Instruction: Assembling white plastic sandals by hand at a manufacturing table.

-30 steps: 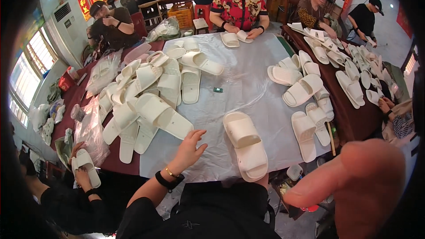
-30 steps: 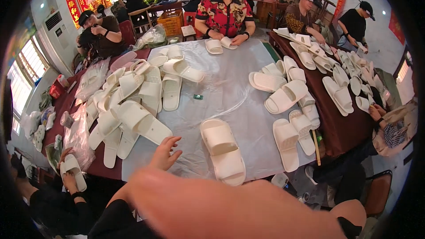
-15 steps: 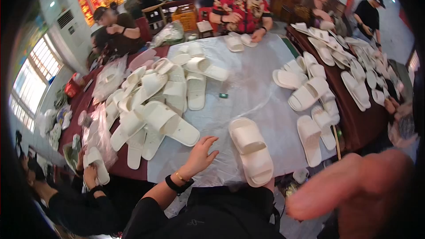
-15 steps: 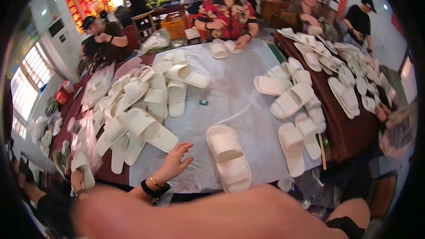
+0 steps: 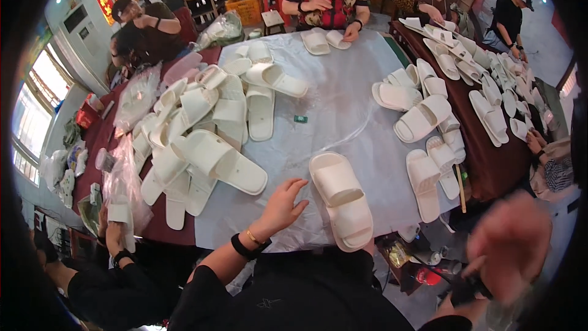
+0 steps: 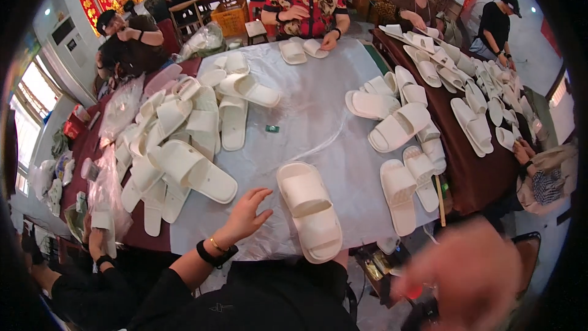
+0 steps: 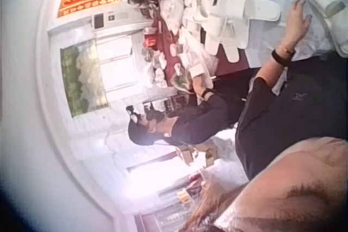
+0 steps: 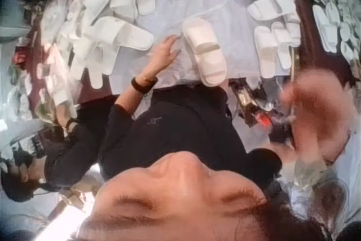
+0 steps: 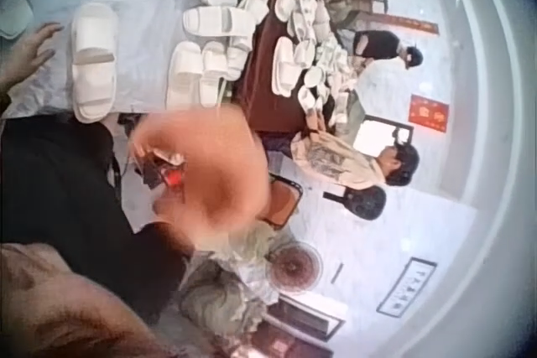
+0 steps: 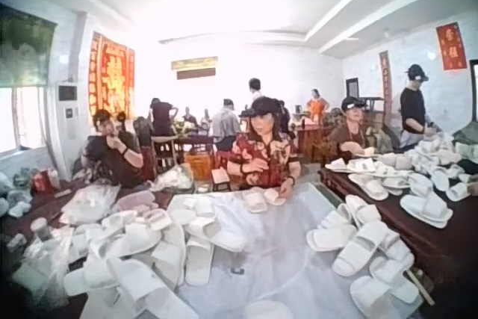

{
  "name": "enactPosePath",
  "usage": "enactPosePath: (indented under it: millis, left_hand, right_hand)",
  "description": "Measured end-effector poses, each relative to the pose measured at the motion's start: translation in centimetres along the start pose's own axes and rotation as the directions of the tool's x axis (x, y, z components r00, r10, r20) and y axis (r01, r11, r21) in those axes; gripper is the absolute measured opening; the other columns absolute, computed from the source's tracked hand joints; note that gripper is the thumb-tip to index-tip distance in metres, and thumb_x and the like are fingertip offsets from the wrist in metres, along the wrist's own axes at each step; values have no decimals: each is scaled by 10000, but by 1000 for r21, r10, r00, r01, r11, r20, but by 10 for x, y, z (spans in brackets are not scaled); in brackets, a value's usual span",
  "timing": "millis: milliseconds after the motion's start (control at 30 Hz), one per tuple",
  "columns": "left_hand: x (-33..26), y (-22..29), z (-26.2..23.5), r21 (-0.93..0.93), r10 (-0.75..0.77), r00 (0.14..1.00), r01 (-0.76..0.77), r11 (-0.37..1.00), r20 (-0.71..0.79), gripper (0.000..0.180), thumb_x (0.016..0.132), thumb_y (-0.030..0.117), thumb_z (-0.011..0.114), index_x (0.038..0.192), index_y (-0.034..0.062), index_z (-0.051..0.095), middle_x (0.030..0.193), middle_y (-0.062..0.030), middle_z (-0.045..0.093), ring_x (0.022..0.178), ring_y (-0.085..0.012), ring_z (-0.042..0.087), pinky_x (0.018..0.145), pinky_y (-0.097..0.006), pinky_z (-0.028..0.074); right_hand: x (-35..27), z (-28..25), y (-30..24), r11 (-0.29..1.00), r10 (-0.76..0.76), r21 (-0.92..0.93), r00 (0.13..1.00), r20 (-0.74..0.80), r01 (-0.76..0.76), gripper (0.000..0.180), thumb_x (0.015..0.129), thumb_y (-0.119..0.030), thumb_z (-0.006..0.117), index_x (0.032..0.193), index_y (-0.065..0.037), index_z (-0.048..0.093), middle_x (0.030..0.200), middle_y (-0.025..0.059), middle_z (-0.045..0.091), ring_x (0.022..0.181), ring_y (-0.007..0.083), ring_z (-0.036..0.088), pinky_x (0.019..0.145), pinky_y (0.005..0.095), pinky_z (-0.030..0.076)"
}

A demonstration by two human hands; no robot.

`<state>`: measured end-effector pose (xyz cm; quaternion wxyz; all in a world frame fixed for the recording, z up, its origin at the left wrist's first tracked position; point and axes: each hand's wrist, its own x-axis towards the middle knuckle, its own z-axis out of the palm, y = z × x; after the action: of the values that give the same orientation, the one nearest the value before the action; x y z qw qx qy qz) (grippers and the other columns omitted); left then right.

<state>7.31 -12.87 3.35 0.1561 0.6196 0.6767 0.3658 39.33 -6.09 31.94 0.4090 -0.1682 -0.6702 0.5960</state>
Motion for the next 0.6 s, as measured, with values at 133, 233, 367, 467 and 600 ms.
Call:
enactPosePath:
  millis: [133, 233, 367, 467, 600]
  left_hand:
    - [-9, -9, 6, -16, -87, 996, 87, 996, 12, 504, 816, 131, 673, 1270, 9, 490, 1202, -173, 527, 972, -300, 583, 851, -379, 490]
    - [-1, -1, 21, -32, -68, 996, 69, 997, 50, 504, 816, 150, 678, 1261, 4, 490, 1159, -181, 537, 950, -300, 585, 839, -379, 492]
    - [-11, 1, 34, 31, -140, 975, 136, 990, 171, 452, 840, 242, 671, 1193, -3, 531, 1031, -192, 601, 875, -323, 620, 776, -389, 502]
    - [-11, 8, 39, 34, -266, 838, 285, 958, 476, 484, 850, 376, 647, 1129, -14, 581, 923, -210, 670, 867, -344, 649, 751, -417, 505]
    - [-24, 19, 26, -122, -274, 826, 377, 918, 492, 614, 807, 392, 681, 1230, -17, 501, 1003, -259, 637, 944, -396, 623, 798, -443, 490]
  right_hand:
    - [40, -10, 153, 868, 164, -472, 986, -14, -151, 403, 786, -49, 640, 1179, -38, 549, 1037, 82, 582, 887, 174, 599, 765, 304, 503]
    - [28, -11, 260, 684, 156, -727, 985, 79, -51, 582, 734, -154, 714, 1261, -54, 490, 1196, 159, 508, 1006, 289, 577, 794, 373, 503]
    - [33, 9, 335, 616, 115, -787, 983, 140, 40, 636, 707, -203, 731, 1264, -26, 481, 1236, 204, 485, 1049, 380, 553, 892, 456, 453]
    - [42, 2, 371, 618, 299, -772, 953, 55, -149, 582, 748, -185, 693, 1254, 8, 478, 1176, 222, 535, 1073, 391, 544, 919, 430, 446]
    - [45, 25, 353, 783, 354, -504, 928, -118, -363, 449, 808, -132, 600, 1214, 21, 482, 1134, 218, 579, 1087, 361, 549, 924, 405, 442]
